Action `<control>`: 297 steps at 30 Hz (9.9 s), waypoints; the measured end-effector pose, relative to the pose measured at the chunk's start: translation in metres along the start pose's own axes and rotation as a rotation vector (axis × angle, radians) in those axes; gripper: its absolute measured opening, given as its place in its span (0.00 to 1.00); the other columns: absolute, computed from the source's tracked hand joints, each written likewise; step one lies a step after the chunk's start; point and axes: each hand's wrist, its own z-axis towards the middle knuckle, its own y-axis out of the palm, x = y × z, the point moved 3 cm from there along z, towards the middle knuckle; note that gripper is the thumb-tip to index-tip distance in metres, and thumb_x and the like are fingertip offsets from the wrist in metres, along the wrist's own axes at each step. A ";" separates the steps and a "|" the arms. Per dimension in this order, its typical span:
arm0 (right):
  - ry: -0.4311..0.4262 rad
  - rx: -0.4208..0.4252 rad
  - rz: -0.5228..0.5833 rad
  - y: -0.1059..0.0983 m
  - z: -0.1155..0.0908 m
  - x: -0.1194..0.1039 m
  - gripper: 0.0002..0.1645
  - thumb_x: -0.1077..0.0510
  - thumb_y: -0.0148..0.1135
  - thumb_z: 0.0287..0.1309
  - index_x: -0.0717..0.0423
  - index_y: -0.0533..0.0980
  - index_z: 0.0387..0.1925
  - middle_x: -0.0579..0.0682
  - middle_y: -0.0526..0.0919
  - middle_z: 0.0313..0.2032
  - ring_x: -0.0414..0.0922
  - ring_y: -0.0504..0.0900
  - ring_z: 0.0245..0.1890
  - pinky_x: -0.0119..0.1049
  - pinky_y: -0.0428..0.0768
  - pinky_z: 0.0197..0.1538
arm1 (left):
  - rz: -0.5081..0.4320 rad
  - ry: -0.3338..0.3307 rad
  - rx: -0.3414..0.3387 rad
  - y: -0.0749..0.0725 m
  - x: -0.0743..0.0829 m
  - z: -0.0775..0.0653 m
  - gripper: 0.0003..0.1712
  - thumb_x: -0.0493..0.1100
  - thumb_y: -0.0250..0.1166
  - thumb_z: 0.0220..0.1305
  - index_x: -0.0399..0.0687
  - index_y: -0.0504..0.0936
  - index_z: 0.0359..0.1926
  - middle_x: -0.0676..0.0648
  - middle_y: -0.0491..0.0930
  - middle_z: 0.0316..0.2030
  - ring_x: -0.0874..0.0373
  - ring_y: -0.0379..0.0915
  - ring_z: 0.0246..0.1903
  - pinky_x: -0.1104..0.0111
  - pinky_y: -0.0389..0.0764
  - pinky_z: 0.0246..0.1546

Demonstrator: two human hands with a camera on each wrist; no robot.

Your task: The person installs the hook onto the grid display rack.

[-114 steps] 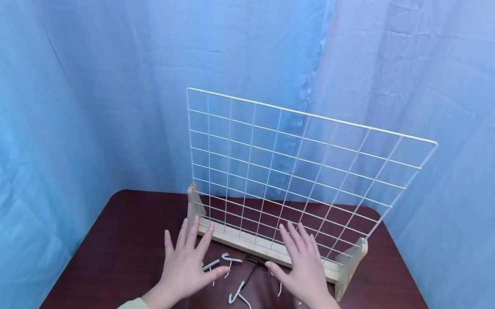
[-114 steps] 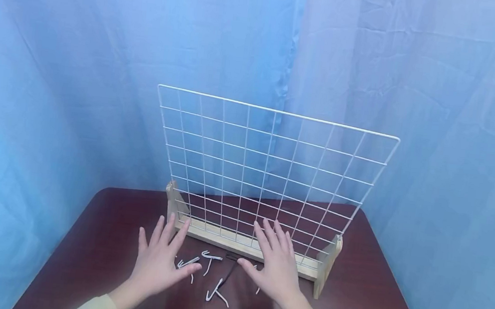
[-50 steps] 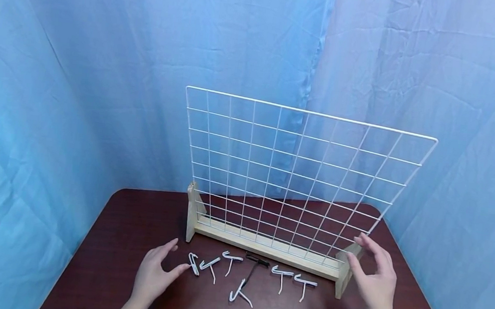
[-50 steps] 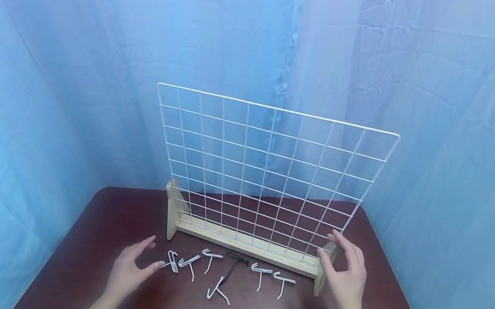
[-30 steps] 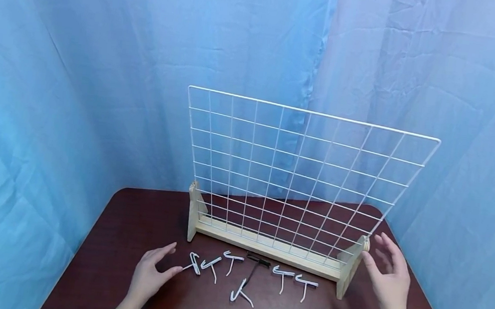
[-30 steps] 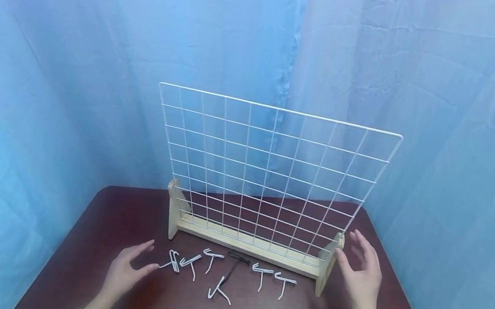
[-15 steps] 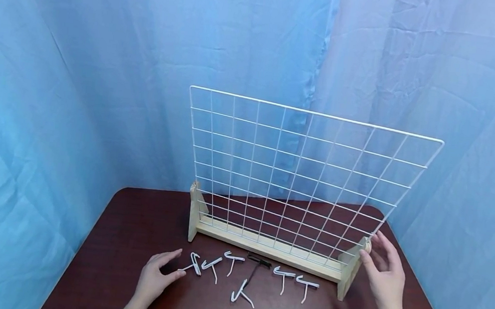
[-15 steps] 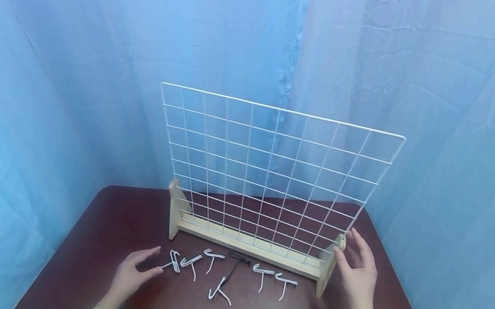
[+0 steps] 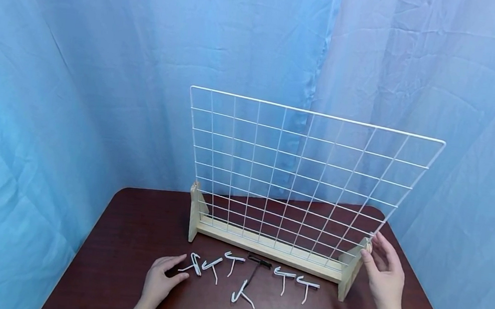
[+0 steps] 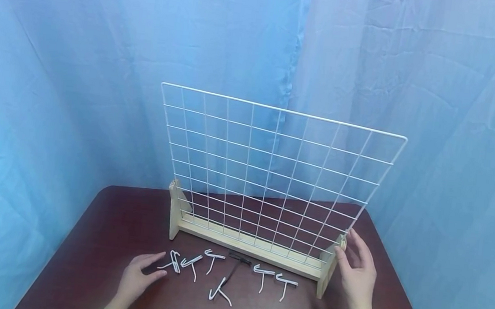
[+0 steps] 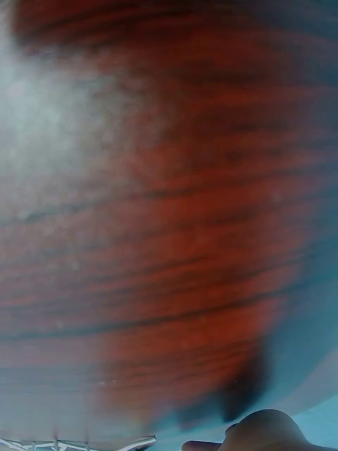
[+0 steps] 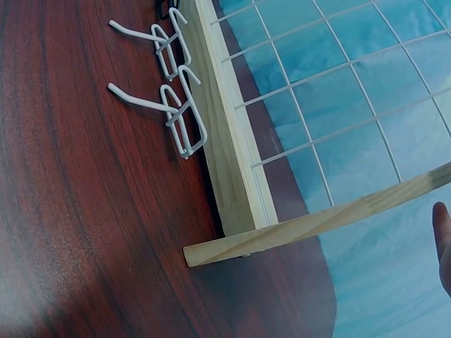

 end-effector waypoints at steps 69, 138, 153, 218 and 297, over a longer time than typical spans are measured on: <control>0.053 0.082 -0.012 0.006 -0.004 0.010 0.28 0.80 0.55 0.61 0.68 0.71 0.63 0.36 0.80 0.50 0.30 0.78 0.51 0.20 0.75 0.52 | 0.168 -0.005 0.057 0.016 -0.003 0.000 0.10 0.37 0.80 0.44 0.53 0.90 0.29 0.58 0.84 0.30 0.54 0.76 0.40 0.63 0.72 0.47; 0.096 0.095 0.080 0.007 -0.005 0.012 0.29 0.79 0.53 0.62 0.68 0.70 0.64 0.38 0.80 0.51 0.31 0.79 0.52 0.19 0.74 0.52 | -0.449 -0.381 0.122 0.023 0.014 0.014 0.07 0.31 0.75 0.52 0.37 0.88 0.35 0.42 0.86 0.33 0.69 0.78 0.33 0.80 0.76 0.35; 0.078 0.092 0.067 0.010 -0.006 0.010 0.29 0.80 0.53 0.62 0.69 0.70 0.64 0.37 0.80 0.51 0.30 0.79 0.52 0.19 0.74 0.53 | -0.458 -0.284 0.202 0.017 0.035 0.031 0.06 0.28 0.74 0.50 0.37 0.88 0.32 0.41 0.87 0.32 0.69 0.80 0.32 0.80 0.79 0.32; 0.059 0.095 0.034 0.011 -0.008 0.011 0.30 0.80 0.52 0.62 0.67 0.70 0.65 0.35 0.78 0.52 0.29 0.77 0.53 0.19 0.72 0.55 | -0.492 -0.015 0.348 -0.036 0.171 0.144 0.07 0.30 0.75 0.52 0.36 0.89 0.35 0.38 0.86 0.34 0.70 0.74 0.28 0.81 0.73 0.26; 0.068 0.110 0.128 0.009 -0.008 0.030 0.30 0.80 0.52 0.63 0.66 0.69 0.65 0.37 0.81 0.52 0.31 0.78 0.54 0.19 0.72 0.55 | -0.388 0.087 0.472 -0.031 0.196 0.181 0.09 0.33 0.77 0.51 0.42 0.91 0.36 0.44 0.87 0.32 0.49 0.79 0.39 0.63 0.76 0.42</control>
